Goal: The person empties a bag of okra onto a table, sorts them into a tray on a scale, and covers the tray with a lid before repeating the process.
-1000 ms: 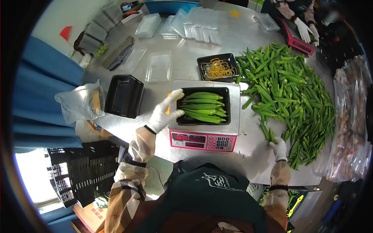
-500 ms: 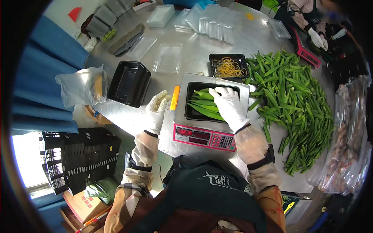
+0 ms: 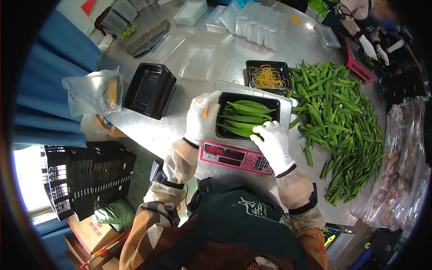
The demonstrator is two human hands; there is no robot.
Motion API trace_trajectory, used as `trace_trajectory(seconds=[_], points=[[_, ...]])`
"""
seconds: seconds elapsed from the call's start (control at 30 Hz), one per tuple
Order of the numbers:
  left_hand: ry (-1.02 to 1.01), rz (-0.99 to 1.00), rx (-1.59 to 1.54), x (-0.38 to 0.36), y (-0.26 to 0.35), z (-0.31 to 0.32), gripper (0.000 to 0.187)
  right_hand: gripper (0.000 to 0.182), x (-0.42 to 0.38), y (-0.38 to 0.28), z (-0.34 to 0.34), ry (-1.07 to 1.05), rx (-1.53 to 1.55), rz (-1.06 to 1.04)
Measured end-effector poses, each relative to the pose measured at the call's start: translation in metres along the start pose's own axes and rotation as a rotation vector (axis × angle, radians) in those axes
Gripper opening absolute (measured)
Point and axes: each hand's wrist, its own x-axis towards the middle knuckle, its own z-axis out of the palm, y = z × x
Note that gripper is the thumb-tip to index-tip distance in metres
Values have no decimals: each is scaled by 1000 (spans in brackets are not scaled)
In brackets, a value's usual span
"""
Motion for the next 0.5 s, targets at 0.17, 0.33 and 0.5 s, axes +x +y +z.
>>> trace_trajectory(seconds=[0.17, 0.33, 0.5], points=[[-58, 290, 400, -2, 9, 26, 44, 17, 40, 3, -10, 259, 2, -47], [-2, 304, 179, -10, 1, 29, 39, 15, 56, 28, 8, 55, -26, 1], [-35, 220, 99, -9, -6, 29, 38, 8, 73, 38, 10, -68, 77, 1]])
